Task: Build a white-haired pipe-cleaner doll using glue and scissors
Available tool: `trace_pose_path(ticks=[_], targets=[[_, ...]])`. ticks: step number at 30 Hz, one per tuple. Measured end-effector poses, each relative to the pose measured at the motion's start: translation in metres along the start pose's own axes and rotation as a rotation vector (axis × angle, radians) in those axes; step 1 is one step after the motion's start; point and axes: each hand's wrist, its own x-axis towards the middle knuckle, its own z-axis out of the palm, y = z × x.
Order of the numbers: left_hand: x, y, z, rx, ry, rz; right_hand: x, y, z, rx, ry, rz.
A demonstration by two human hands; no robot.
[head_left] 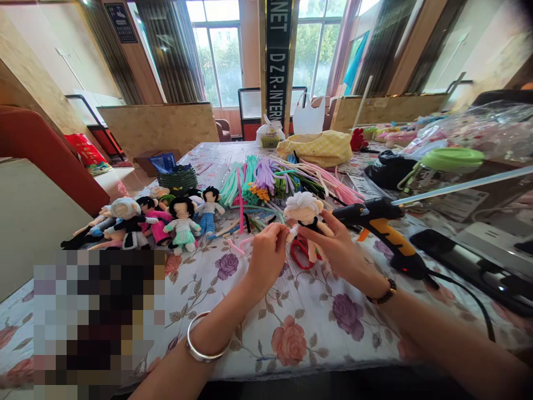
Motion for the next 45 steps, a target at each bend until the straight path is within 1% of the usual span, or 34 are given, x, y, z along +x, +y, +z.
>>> trace_pose_path(ticks=[3, 7, 11, 15, 18, 22, 25, 29, 31, 33, 38, 40, 42, 43, 45], targets=[[-0.001, 0.000, -0.001, -0.008, -0.010, 0.013, 0.000, 0.000, -0.001, -0.006, 0.037, 0.026], [-0.002, -0.001, 0.000, 0.024, -0.044, 0.012, 0.002, 0.004, -0.003, 0.008, 0.061, -0.015], [-0.002, -0.002, 0.000, 0.091, -0.068, 0.068, 0.004, 0.006, -0.004, -0.010, 0.057, -0.005], [-0.003, -0.002, 0.001, 0.107, -0.056, 0.124, 0.005, 0.002, -0.004, -0.014, 0.069, 0.015], [-0.004, -0.002, 0.002, 0.096, -0.038, 0.134, 0.006, 0.001, -0.005, -0.017, 0.052, -0.004], [-0.004, 0.000, 0.002, 0.039, -0.042, 0.090, 0.007, 0.003, -0.005, -0.036, 0.060, -0.021], [-0.003, 0.003, 0.000, -0.019, -0.086, 0.035, 0.008, 0.004, -0.005, -0.044, 0.077, -0.006], [0.000, 0.005, -0.003, -0.158, -0.143, -0.124, 0.006, 0.002, -0.003, -0.030, 0.080, -0.023], [0.000, 0.005, -0.004, -0.254, -0.128, -0.190, 0.006, 0.003, -0.002, -0.036, 0.077, -0.046], [0.000, 0.005, -0.005, -0.320, -0.096, -0.196, 0.006, 0.004, -0.003, -0.046, 0.061, -0.076], [-0.001, 0.007, -0.008, -0.279, 0.011, -0.057, 0.005, 0.004, -0.004, -0.049, 0.011, -0.117], [-0.001, 0.008, -0.008, -0.283, 0.045, -0.062, 0.004, 0.004, -0.004, -0.097, 0.005, -0.113], [0.000, 0.007, -0.007, -0.344, 0.053, -0.140, 0.003, 0.004, -0.004, -0.188, 0.053, -0.165], [0.001, 0.006, -0.006, -0.409, 0.035, -0.189, 0.003, 0.005, -0.005, -0.243, 0.095, -0.234], [0.003, 0.003, -0.004, -0.604, -0.027, -0.280, 0.002, 0.007, -0.008, -0.380, 0.189, -0.463]])
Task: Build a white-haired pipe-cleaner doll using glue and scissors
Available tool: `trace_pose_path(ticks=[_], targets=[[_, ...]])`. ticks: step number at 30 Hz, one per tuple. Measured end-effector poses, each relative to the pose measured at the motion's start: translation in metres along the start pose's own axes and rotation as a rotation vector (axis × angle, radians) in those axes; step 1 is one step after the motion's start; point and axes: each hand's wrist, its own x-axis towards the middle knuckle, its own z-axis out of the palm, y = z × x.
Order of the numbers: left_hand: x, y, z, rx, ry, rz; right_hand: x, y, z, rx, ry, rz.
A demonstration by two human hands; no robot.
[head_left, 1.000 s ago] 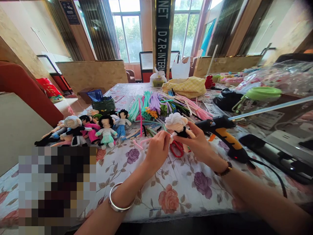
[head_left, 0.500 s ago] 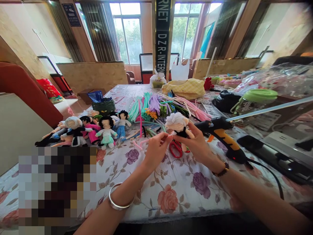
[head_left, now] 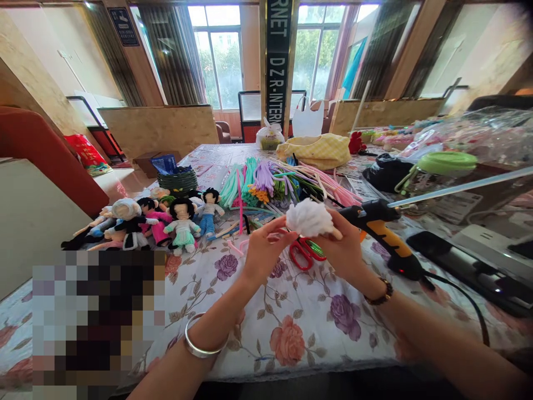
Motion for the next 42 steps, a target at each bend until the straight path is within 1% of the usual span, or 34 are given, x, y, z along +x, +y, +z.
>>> trace_pose_path(ticks=[2, 4, 5, 6, 8, 10, 11, 13, 15, 18, 20, 21, 23, 25, 27, 29, 30, 32, 34, 36, 38, 40, 42], targets=[[0.003, -0.001, 0.000, -0.232, -0.067, -0.095, 0.000, 0.004, -0.004, -0.155, 0.050, -0.290], [0.005, 0.002, -0.001, -0.431, -0.135, -0.222, 0.001, 0.009, -0.009, -0.309, 0.020, -0.536], [0.005, 0.005, -0.002, -0.497, -0.165, -0.298, 0.002, 0.011, -0.012, -0.379, -0.017, -0.623], [0.005, 0.009, -0.003, -0.534, -0.208, -0.366, 0.003, 0.012, -0.015, -0.441, -0.063, -0.687], [0.004, 0.015, -0.005, -0.536, -0.238, -0.429, 0.005, 0.011, -0.020, -0.548, -0.146, -0.782], [0.002, 0.020, -0.007, -0.463, -0.203, -0.395, 0.006, 0.008, -0.022, -0.651, -0.224, -0.843], [0.002, 0.021, -0.008, -0.432, -0.185, -0.381, 0.006, 0.006, -0.022, -0.700, -0.253, -0.851], [0.002, 0.020, -0.009, -0.430, -0.149, -0.349, 0.007, 0.003, -0.020, -0.765, -0.277, -0.820], [0.003, 0.018, -0.009, -0.509, -0.127, -0.309, 0.006, 0.002, -0.015, -0.760, -0.251, -0.754], [0.004, 0.015, -0.006, -0.595, -0.147, -0.178, 0.003, 0.005, -0.006, -0.701, -0.177, -0.636], [0.002, 0.013, -0.002, -0.546, -0.173, -0.117, -0.001, 0.007, 0.001, -0.674, -0.163, -0.569], [0.001, 0.013, 0.000, -0.504, -0.180, -0.123, -0.003, 0.007, 0.003, -0.660, -0.180, -0.542], [-0.002, 0.011, 0.003, -0.465, -0.129, -0.156, -0.007, 0.006, 0.006, -0.612, -0.267, -0.495], [-0.003, 0.010, 0.004, -0.498, -0.056, -0.154, -0.008, 0.002, 0.006, -0.524, -0.352, -0.481], [-0.001, 0.009, 0.002, -0.556, -0.007, -0.156, -0.007, -0.004, 0.002, -0.399, -0.397, -0.453], [0.002, 0.009, -0.001, -0.581, 0.004, -0.185, -0.005, -0.011, -0.002, -0.254, -0.431, -0.348], [0.004, 0.009, -0.003, -0.580, 0.002, -0.203, -0.004, -0.013, -0.004, -0.166, -0.447, -0.264], [0.007, 0.010, -0.007, -0.572, -0.004, -0.216, -0.003, -0.017, -0.006, 0.024, -0.456, -0.053], [0.008, 0.012, -0.010, -0.570, -0.011, -0.213, -0.003, -0.018, -0.005, 0.163, -0.404, 0.153], [0.009, 0.013, -0.012, -0.558, -0.037, -0.225, -0.004, -0.015, -0.002, 0.187, -0.340, 0.293], [0.009, 0.013, -0.013, -0.529, -0.082, -0.274, -0.005, -0.011, 0.002, 0.156, -0.345, 0.347], [0.009, 0.012, -0.014, -0.499, -0.135, -0.342, -0.005, -0.007, 0.004, 0.151, -0.426, 0.351], [0.009, 0.010, -0.015, -0.480, -0.144, -0.397, -0.005, -0.006, 0.005, 0.179, -0.493, 0.345]])
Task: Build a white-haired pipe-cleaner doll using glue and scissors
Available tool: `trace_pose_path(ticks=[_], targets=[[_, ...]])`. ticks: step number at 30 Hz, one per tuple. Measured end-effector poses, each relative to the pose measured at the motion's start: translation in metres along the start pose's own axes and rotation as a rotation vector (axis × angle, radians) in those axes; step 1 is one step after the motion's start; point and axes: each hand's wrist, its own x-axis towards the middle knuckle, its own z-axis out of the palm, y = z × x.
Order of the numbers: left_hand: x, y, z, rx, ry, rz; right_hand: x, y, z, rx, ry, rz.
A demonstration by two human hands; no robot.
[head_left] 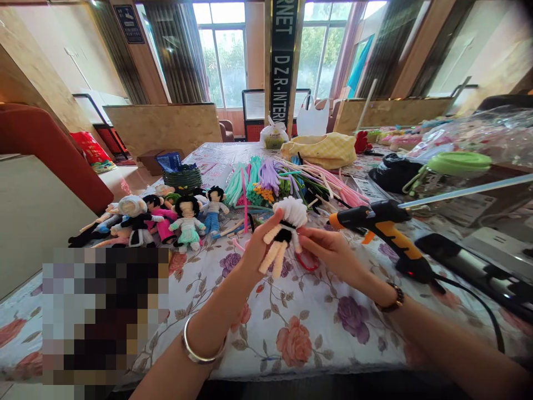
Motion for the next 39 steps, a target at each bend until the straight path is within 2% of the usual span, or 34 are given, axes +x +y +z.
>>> trace_pose_path(ticks=[3, 7, 9, 13, 16, 19, 24, 30, 33, 39], targets=[[0.001, -0.001, -0.001, -0.004, 0.047, -0.022, 0.000, -0.003, 0.000, 0.050, -0.038, 0.023], [0.000, 0.001, 0.001, -0.045, -0.024, -0.041, -0.001, -0.009, 0.000, 0.133, -0.092, 0.086], [-0.001, 0.002, 0.003, -0.084, -0.041, -0.047, -0.001, -0.012, 0.000, 0.157, -0.043, 0.075], [-0.003, 0.005, 0.004, -0.134, -0.082, -0.046, 0.000, -0.011, -0.002, 0.175, 0.188, -0.007], [-0.003, 0.004, 0.005, -0.122, -0.140, -0.047, 0.001, -0.009, -0.004, 0.121, 0.286, -0.038], [-0.003, -0.002, 0.008, 0.000, -0.155, -0.002, 0.000, -0.007, -0.004, -0.035, 0.312, -0.056], [-0.004, -0.008, 0.010, 0.078, -0.074, 0.128, -0.001, -0.003, -0.005, -0.203, 0.357, -0.123], [-0.003, 0.003, 0.004, -0.120, -0.024, 0.024, -0.001, 0.000, -0.006, -0.360, 0.390, -0.186], [-0.005, 0.003, 0.005, -0.048, -0.088, 0.029, -0.002, -0.004, -0.004, -0.358, 0.403, -0.178], [-0.004, -0.009, 0.007, 0.071, -0.224, 0.127, -0.005, -0.011, 0.002, -0.175, 0.444, -0.077]])
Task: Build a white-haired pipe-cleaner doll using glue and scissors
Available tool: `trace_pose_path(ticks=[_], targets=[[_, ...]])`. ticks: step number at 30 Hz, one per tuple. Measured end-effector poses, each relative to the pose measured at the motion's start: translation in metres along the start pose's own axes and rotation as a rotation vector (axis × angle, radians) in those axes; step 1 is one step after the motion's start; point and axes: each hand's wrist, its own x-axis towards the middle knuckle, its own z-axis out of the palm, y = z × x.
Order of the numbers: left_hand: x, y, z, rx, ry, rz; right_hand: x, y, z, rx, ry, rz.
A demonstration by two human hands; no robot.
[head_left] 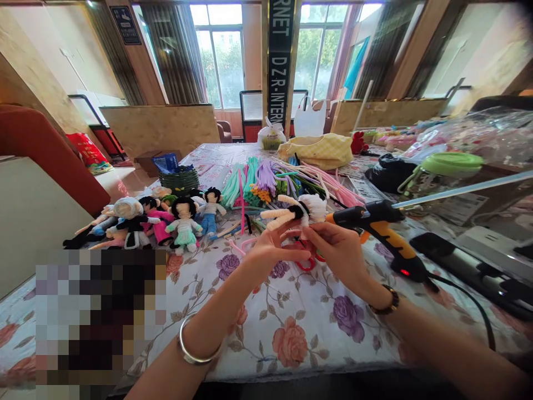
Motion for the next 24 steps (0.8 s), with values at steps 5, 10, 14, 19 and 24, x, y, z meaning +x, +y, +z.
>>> trace_pose_path(ticks=[5, 10, 14, 19, 24], targets=[[0.002, -0.008, 0.001, 0.059, 0.131, 0.031, -0.004, 0.004, 0.002, -0.075, -0.099, -0.096], [0.005, -0.008, 0.003, -0.008, 0.401, 0.073, -0.005, 0.007, 0.004, -0.216, -0.153, -0.209], [0.008, -0.008, -0.001, -0.024, 0.478, 0.196, -0.001, 0.006, 0.000, -0.300, -0.162, -0.297], [0.011, -0.003, -0.009, -0.106, 0.563, 0.217, 0.010, 0.007, -0.014, -0.639, -0.207, -0.274], [0.014, 0.004, -0.013, -0.216, 0.654, 0.236, 0.009, 0.009, -0.019, -1.016, -0.294, -0.186]])
